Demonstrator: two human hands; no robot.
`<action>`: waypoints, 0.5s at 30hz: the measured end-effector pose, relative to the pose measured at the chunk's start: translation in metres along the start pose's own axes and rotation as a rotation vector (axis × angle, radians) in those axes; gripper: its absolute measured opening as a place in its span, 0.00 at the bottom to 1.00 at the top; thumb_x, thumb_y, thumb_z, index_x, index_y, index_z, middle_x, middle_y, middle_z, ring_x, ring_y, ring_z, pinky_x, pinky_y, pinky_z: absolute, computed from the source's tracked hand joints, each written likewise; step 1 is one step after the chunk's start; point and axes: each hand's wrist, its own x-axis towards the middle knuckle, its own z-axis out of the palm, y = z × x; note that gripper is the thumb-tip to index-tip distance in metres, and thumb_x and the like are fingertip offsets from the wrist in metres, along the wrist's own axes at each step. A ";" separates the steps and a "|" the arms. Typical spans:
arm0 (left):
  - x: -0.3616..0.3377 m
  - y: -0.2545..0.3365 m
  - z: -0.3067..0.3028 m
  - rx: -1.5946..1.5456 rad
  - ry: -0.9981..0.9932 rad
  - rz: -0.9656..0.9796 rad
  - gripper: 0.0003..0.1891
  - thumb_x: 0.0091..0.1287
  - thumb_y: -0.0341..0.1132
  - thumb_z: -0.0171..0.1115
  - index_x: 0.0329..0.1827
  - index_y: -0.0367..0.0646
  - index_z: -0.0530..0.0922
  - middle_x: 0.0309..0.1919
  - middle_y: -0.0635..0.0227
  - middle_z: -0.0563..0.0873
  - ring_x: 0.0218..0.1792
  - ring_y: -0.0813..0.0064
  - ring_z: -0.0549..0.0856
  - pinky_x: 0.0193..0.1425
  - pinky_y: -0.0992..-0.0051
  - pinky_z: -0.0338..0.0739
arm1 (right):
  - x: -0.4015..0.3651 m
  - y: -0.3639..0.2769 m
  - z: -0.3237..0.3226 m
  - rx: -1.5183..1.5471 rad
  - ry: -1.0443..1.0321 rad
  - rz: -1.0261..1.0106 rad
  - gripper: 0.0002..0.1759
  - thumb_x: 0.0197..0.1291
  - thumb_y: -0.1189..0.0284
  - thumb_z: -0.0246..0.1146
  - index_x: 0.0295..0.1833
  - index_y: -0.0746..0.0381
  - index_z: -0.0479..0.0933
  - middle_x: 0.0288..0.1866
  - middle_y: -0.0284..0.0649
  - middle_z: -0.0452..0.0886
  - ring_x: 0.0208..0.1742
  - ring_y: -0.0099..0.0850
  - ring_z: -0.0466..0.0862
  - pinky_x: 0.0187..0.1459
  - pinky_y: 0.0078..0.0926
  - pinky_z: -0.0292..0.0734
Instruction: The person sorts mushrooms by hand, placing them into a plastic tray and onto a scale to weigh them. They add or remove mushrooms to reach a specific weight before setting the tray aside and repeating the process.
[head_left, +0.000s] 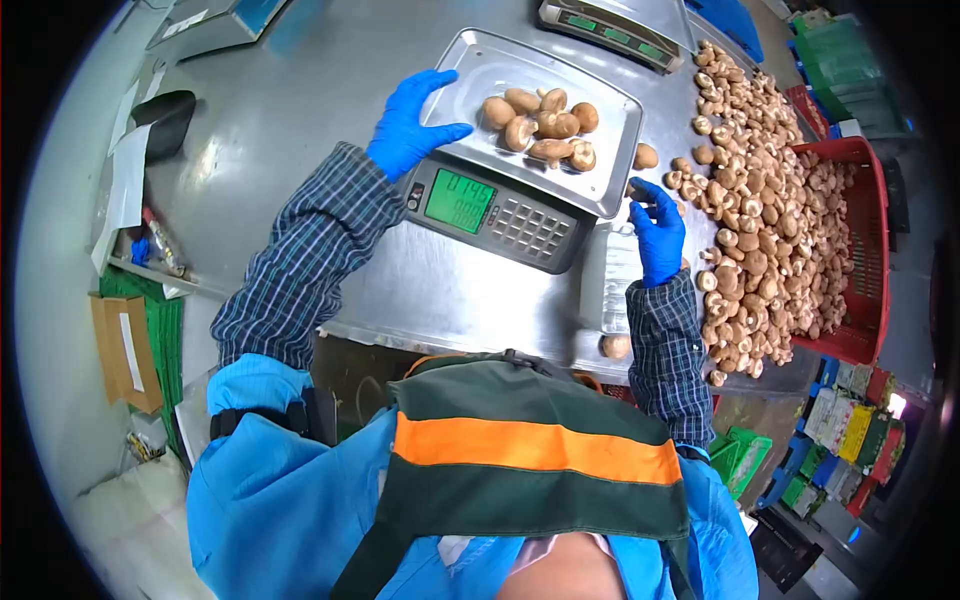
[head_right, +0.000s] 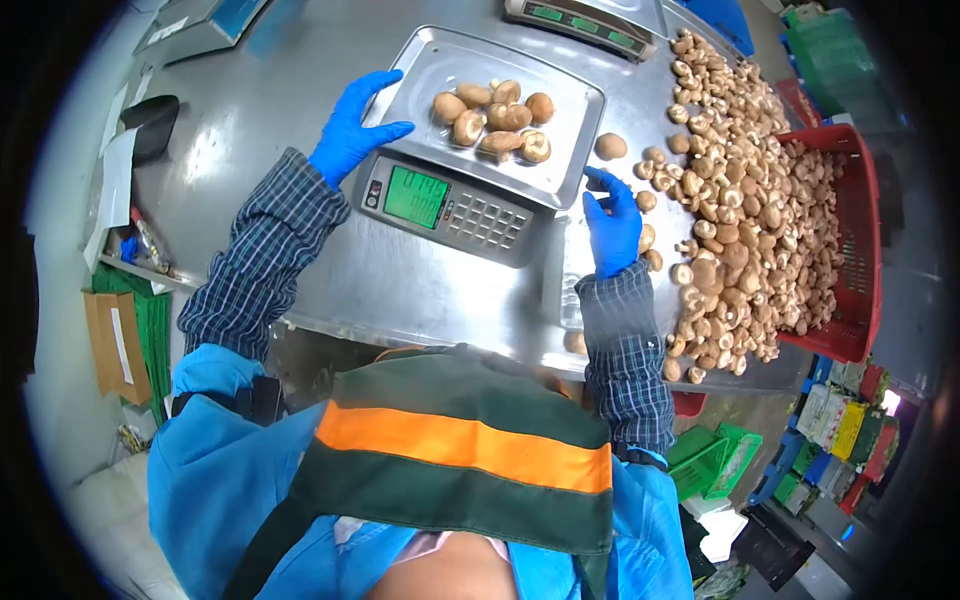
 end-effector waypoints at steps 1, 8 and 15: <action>0.001 0.003 0.004 -0.022 0.000 0.026 0.36 0.51 0.43 0.76 0.64 0.49 0.72 0.63 0.59 0.70 0.66 0.59 0.68 0.72 0.63 0.61 | -0.003 -0.010 0.004 -0.060 -0.012 0.011 0.20 0.56 0.79 0.61 0.56 0.59 0.78 0.47 0.34 0.78 0.35 0.21 0.75 0.37 0.20 0.73; 0.019 0.054 0.056 0.130 -0.131 0.238 0.53 0.37 0.60 0.77 0.71 0.64 0.63 0.72 0.52 0.57 0.70 0.41 0.56 0.71 0.44 0.52 | 0.029 -0.017 0.040 -0.446 0.068 -0.428 0.33 0.42 0.70 0.71 0.59 0.57 0.74 0.53 0.45 0.76 0.56 0.45 0.74 0.58 0.41 0.70; 0.057 0.039 0.086 0.443 -0.393 0.164 0.54 0.38 0.61 0.76 0.73 0.69 0.59 0.72 0.59 0.60 0.67 0.40 0.62 0.68 0.37 0.53 | 0.059 -0.018 0.066 -0.459 -0.181 -0.173 0.37 0.49 0.64 0.69 0.66 0.52 0.64 0.48 0.49 0.79 0.50 0.48 0.79 0.51 0.43 0.76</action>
